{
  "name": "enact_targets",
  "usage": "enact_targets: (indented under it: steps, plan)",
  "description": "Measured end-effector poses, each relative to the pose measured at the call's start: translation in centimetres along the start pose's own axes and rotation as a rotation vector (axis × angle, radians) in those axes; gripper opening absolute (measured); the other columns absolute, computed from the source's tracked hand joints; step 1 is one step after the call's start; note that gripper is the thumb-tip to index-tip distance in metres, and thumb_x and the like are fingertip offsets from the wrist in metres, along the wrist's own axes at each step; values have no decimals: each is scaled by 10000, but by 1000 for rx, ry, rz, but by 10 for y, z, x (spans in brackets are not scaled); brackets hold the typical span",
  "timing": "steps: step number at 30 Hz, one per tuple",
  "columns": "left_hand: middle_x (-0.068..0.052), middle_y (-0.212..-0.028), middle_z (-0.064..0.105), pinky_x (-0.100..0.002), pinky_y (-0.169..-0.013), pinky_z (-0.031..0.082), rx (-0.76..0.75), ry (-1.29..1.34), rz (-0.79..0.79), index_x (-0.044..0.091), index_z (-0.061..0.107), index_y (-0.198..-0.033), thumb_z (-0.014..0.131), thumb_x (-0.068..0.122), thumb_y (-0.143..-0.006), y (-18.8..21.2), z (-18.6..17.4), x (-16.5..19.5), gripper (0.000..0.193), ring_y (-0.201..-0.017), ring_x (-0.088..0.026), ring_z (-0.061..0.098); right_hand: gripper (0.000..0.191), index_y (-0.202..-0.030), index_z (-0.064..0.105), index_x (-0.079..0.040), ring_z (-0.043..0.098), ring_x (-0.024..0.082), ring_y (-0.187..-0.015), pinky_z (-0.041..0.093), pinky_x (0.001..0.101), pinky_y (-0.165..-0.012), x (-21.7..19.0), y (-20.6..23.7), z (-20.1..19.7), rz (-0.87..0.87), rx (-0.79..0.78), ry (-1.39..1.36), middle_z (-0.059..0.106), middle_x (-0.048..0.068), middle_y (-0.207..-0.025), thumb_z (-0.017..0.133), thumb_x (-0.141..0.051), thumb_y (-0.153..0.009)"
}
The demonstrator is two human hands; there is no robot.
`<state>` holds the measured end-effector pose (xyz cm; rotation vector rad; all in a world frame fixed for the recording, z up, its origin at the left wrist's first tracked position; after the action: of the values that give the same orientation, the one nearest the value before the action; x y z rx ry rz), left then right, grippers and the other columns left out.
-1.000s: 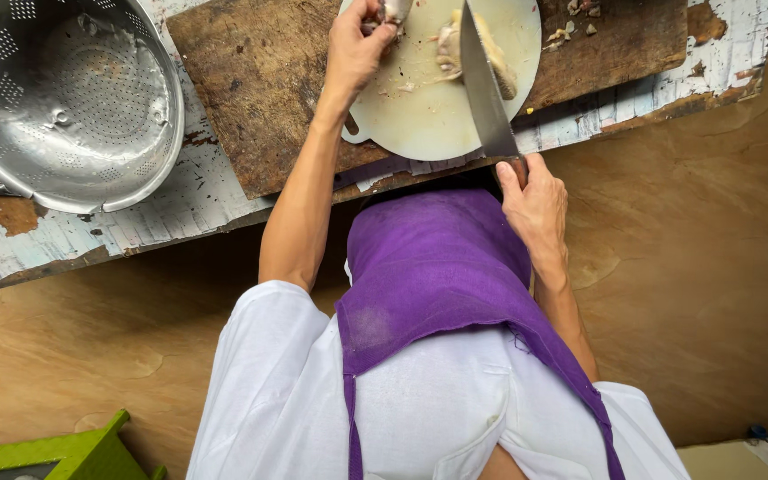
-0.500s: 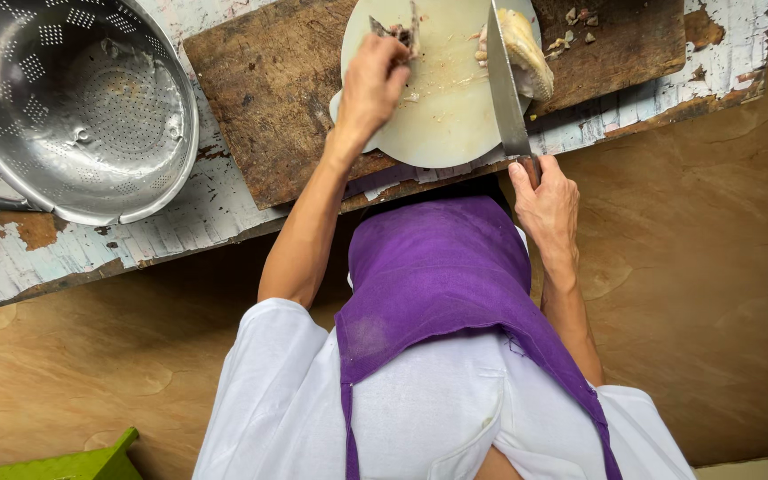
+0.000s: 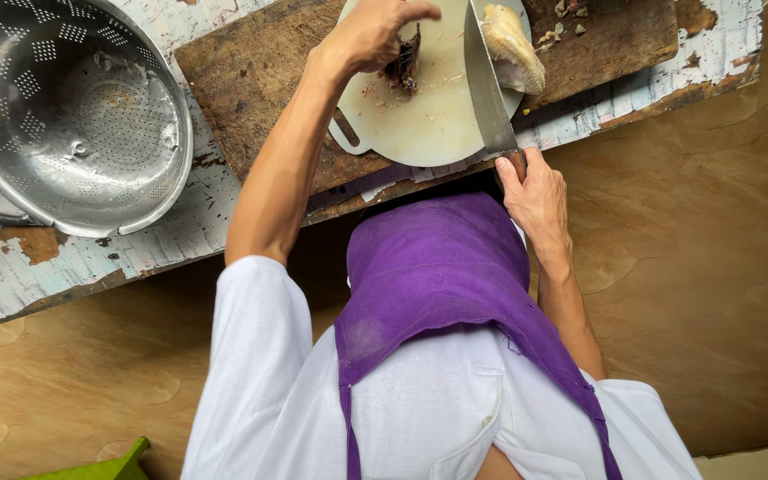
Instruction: The person uses a cleaver to cut a whole chicken into smaller pieces on a white cutting board. They repeatedly separate joints and chop through bones, placing the cut pieces into a nearby metal bowl.
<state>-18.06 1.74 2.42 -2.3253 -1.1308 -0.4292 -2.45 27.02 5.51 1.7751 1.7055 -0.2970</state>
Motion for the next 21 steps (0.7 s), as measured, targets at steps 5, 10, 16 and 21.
enact_targets:
  steps: [5, 10, 16, 21]
  plan:
    - [-137, -1042, 730, -369, -721, 614, -497, 79, -144, 122, 783, -1047, 627, -55, -865, 1, 56, -26, 298, -873, -247, 697, 354, -1043, 612, -14, 643, 497, -782, 480, 544, -671, 4, 1, 1, 15, -3, -15, 664, 251, -800, 633, -368, -1027]
    - [-97, -981, 740, -299, -653, 596, -271, 525, -597, 77, 701, -1076, 630, 89, -992, 36, 32, -62, 111, -745, -164, 713, 360, -1035, 607, -11, 661, 430, -738, 490, 508, -668, 6, 5, 2, 88, -1, -77, 661, 215, -767, 632, -370, -1032]
    - [-90, -845, 771, -241, -556, 592, 236, 591, -747, 72, 715, -1002, 686, 61, -960, 83, 44, -34, 53, -682, -114, 700, 298, -1121, 598, -5, 650, 327, -675, 496, 456, -656, -39, -13, -3, -75, 74, -189, 635, 156, -755, 599, -297, -1061]
    - [-38, -813, 741, -266, -493, 515, 420, 380, -716, 72, 707, -982, 676, 43, -972, 99, 48, -12, 44, -618, -110, 651, 304, -1309, 506, -5, 664, 338, -719, 500, 446, -651, -99, -38, -4, -409, 150, -243, 643, 166, -833, 534, -273, -1168]
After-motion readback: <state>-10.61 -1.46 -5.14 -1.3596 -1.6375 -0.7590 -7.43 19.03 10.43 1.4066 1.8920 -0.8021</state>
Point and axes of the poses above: each hand's wrist, its own y-axis away from the middle knuckle, its own z-axis out of the palm, x = y × z, the point moved 10 cm from there along -y, towards the middle knuckle
